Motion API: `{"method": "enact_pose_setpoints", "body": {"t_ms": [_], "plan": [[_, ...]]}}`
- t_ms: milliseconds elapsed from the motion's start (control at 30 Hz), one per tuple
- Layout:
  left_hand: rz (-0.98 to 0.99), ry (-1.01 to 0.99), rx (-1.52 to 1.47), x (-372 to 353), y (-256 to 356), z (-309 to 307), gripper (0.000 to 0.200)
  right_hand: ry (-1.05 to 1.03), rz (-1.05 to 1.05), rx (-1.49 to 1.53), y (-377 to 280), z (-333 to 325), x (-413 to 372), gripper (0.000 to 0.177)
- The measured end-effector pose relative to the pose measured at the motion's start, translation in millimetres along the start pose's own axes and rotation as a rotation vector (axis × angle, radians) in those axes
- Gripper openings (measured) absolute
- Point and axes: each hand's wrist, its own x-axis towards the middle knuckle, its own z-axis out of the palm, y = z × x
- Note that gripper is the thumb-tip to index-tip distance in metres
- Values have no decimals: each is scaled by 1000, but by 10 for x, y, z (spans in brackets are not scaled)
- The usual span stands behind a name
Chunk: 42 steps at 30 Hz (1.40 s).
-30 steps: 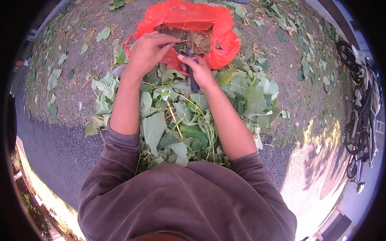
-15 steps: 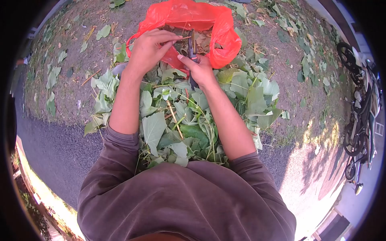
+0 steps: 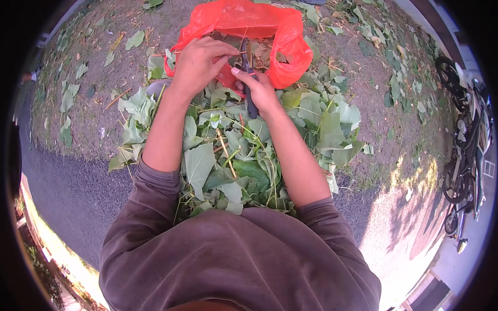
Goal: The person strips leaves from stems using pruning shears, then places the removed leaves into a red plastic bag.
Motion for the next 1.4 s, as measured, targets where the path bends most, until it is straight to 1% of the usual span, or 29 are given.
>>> {"method": "enact_pose_setpoints", "body": {"t_ms": [233, 300, 333, 400, 467, 567, 733, 800, 867, 1100, 1167, 1333, 1400], "plan": [[-50, 0, -63, -2, 6, -17, 23, 62, -7, -67, 74, -19, 29, 32], [-131, -20, -172, -1, 1, -22, 22, 87, -17, -69, 88, -22, 30, 32], [-132, -19, -173, 1, -5, -26, 22, 102, -17, -87, 80, -23, 26, 32], [-202, -7, -254, -3, -30, -40, 22, 116, -16, -105, 62, -18, 23, 33], [-201, 6, -257, -4, -53, -50, 22, 80, 32, 10, 35, -9, 28, 35], [-203, 1, -263, -6, -34, -54, 22, 25, 20, -39, 10, -15, 10, 38], [-208, -19, -219, -7, -8, -21, 22, 9, 9, -46, 8, -10, -6, 38], [-170, -43, -196, -4, 14, -19, 22, 6, 6, -43, -4, -13, -8, 39], [-172, -42, -180, 0, 34, -19, 22, -1, 47, -45, -1, -34, -1, 34], [-169, -23, -104, -9, 32, 31, 22, -10, 48, -72, -25, -32, 3, 34], [-159, -16, -83, -12, 43, 64, 22, -48, 53, -52, -61, -19, -7, 34], [-137, -13, -49, -4, 70, 79, 22, -6, 41, -82, 23, -42, 34, 32], [-138, -7, -91, 1, 70, 65, 22, -3, 30, -100, 20, -29, 21, 32]]}}
